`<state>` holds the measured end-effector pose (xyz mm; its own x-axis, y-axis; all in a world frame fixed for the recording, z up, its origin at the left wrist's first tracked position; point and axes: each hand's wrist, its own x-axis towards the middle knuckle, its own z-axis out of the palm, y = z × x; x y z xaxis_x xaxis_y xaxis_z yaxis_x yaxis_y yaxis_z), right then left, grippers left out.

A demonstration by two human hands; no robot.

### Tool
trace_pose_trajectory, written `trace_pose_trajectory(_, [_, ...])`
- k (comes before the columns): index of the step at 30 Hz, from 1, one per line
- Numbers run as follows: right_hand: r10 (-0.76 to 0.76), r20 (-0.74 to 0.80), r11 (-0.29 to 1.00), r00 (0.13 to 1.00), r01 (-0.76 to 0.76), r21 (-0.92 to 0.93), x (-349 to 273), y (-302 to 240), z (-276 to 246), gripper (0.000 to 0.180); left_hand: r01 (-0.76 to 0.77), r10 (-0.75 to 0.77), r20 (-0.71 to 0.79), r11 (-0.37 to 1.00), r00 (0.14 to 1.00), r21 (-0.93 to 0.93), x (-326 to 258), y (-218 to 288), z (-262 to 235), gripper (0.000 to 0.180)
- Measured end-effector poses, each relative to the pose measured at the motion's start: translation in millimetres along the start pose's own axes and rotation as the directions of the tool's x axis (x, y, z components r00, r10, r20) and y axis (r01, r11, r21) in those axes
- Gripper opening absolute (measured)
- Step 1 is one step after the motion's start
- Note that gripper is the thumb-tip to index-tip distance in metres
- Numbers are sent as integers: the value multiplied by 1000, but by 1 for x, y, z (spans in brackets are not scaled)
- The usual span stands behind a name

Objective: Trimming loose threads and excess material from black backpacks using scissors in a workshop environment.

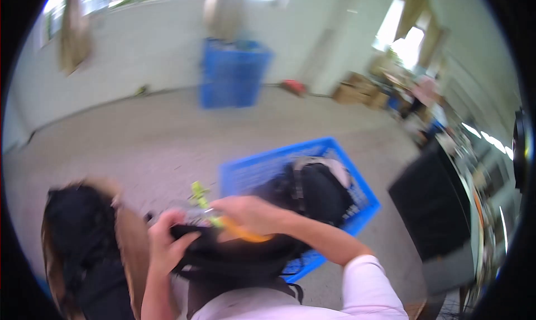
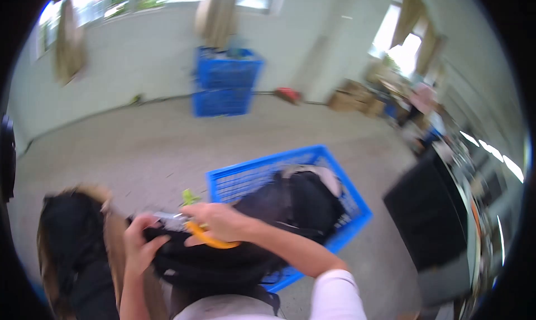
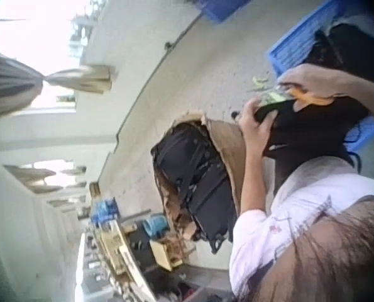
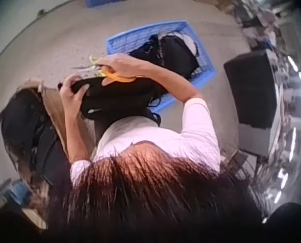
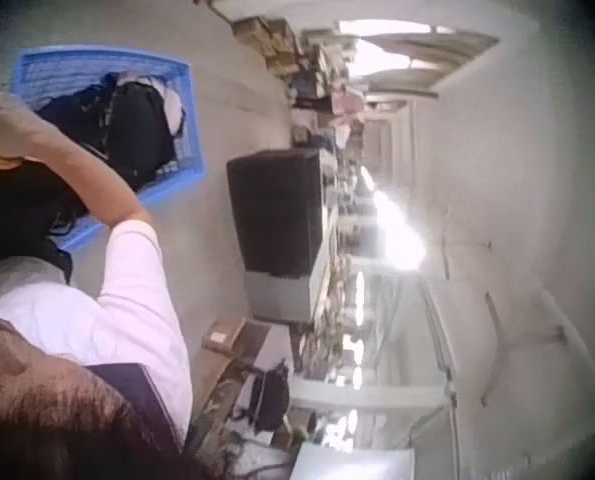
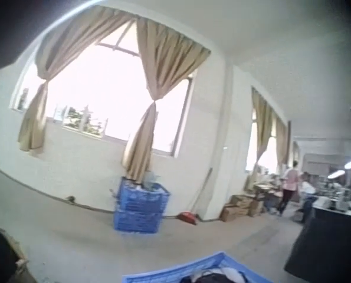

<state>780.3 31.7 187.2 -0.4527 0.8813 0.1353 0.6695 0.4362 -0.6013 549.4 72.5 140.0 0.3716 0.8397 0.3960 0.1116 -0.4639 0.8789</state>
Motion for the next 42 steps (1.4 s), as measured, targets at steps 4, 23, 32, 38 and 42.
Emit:
trace_pose_trajectory(4, [154, 104, 967, 983, -171, 190, -17, 8, 4, 55, 198, -219, -101, 963, 970, -185, -16, 6, -15, 26])
trace_pose_trajectory(23, [432, -493, 772, 755, -28, 634, -73, 18, 21, 71, 581, -442, 386, 512, 810, -633, -125, -116, 67, 85])
trace_pose_trajectory(32, [359, -473, 739, 805, 65, 671, -45, -23, 15, 68, 380, -570, 213, 192, 793, -905, -123, -50, 33, 50])
trace_pose_trajectory(38, [-51, -537, 890, 842, 282, 358, 92, -71, -7, 47, 78, -552, -675, 798, 490, -597, -126, -27, -97, 17])
trace_pose_trajectory(42, [-87, -668, 817, 739, 436, 376, 124, -69, -1, 47, 24, -296, -886, 951, 357, -308, -139, -41, -257, 45])
